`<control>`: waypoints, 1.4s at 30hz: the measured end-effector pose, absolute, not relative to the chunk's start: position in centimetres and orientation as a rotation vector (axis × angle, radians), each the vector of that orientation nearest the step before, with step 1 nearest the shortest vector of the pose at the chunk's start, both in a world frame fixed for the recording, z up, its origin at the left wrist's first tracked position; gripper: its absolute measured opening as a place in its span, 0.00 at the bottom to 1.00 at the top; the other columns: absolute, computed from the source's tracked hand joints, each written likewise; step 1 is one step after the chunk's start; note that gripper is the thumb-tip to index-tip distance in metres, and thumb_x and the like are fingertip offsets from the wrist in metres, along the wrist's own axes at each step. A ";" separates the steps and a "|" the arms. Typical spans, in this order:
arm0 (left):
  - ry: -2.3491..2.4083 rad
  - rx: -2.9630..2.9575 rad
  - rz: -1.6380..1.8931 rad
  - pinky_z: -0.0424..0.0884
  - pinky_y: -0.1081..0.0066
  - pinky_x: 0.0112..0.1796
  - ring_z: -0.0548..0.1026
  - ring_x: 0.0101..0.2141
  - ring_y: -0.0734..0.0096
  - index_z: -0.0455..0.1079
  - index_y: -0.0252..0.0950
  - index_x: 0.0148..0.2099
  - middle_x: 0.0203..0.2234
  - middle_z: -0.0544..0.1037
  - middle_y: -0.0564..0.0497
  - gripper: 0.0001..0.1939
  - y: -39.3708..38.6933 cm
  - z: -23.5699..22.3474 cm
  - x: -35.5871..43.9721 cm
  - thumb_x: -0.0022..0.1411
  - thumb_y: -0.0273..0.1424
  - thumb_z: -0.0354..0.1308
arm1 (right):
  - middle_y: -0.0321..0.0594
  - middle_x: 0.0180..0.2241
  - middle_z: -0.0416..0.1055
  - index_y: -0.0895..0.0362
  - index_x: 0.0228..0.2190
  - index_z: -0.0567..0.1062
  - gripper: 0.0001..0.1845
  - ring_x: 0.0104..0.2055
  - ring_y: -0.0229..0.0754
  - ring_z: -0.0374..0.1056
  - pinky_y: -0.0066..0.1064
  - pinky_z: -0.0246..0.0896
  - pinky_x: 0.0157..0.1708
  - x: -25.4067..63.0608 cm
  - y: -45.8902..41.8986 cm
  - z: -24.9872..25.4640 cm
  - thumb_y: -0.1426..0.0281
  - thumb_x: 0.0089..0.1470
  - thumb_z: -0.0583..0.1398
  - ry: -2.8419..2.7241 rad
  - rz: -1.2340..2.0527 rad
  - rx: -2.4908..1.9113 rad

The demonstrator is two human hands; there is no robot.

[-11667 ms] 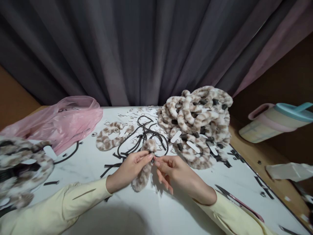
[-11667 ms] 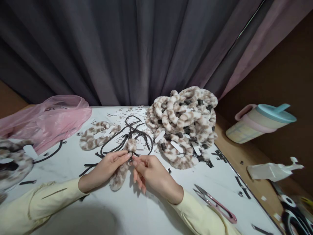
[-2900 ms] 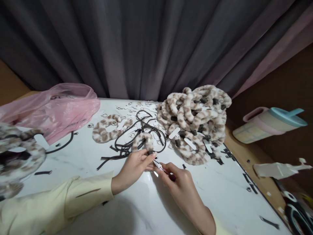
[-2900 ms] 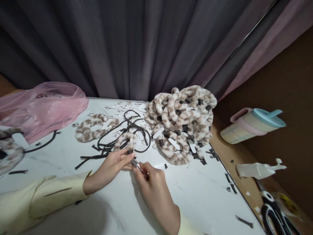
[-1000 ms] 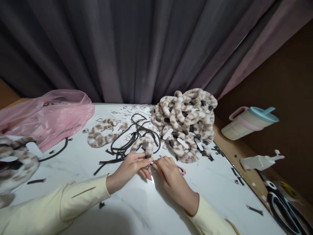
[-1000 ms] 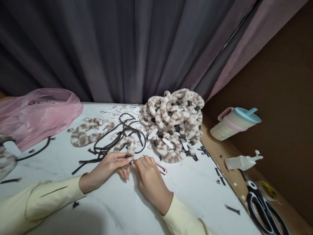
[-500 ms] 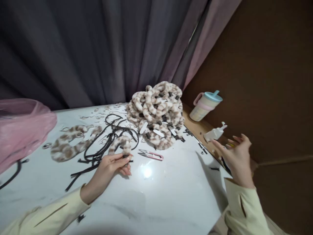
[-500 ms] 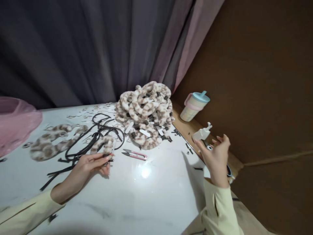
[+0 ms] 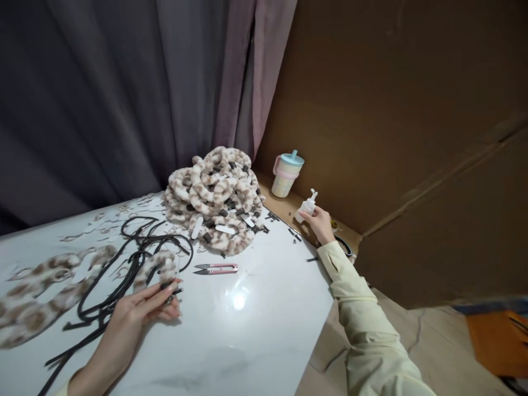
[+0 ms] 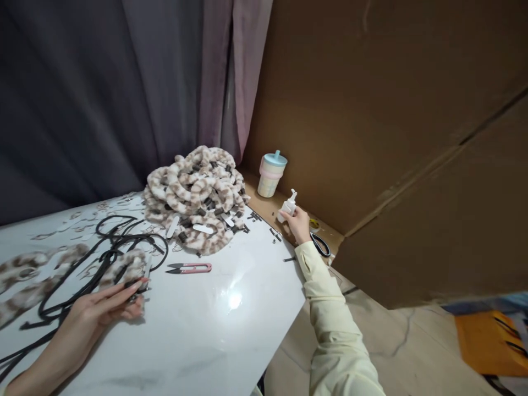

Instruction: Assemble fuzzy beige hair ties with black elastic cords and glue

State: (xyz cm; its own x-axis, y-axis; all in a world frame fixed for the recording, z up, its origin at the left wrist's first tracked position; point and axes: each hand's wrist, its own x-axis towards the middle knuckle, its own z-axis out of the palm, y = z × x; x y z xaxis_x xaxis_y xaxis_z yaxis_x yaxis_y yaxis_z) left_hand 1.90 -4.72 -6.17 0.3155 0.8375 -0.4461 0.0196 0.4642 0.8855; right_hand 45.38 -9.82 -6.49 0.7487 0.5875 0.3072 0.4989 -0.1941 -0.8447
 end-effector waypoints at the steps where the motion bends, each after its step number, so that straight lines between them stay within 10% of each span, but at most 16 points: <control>1: 1.131 0.958 0.678 0.72 0.74 0.24 0.74 0.20 0.69 0.74 0.29 0.37 0.18 0.77 0.50 0.21 -4.8 -6.2 1.9 0.40 0.36 0.68 | 0.42 0.31 0.73 0.64 0.33 0.72 0.20 0.32 0.40 0.67 0.32 0.61 0.33 44.7 -10.0 -5.9 0.57 0.49 0.61 -0.898 0.098 -1.846; 16: 1.010 1.064 0.652 0.72 0.72 0.28 0.76 0.23 0.68 0.71 0.28 0.29 0.21 0.77 0.45 0.19 -4.8 -5.7 2.5 0.48 0.42 0.63 | 0.45 0.30 0.69 0.59 0.38 0.71 0.09 0.33 0.46 0.60 0.36 0.49 0.34 24.8 -11.6 0.3 0.72 0.57 0.53 -2.364 0.204 -1.666; 42: 0.929 1.101 0.650 0.72 0.74 0.26 0.77 0.23 0.67 0.71 0.29 0.27 0.21 0.78 0.47 0.17 -4.5 -6.2 2.1 0.52 0.41 0.61 | 0.41 0.22 0.65 0.60 0.26 0.70 0.05 0.28 0.42 0.55 0.33 0.41 0.31 21.6 -9.5 -0.5 0.76 0.48 0.54 -2.580 0.036 -1.649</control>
State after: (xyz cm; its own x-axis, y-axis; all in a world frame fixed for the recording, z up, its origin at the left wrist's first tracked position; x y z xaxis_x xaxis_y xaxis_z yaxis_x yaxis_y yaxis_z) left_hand 2.07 -4.51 -6.20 0.4805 0.8247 -0.2984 0.0019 0.3393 0.9407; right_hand 21.55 -9.53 -0.48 -0.4175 0.9071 0.0543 0.9052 0.4204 -0.0627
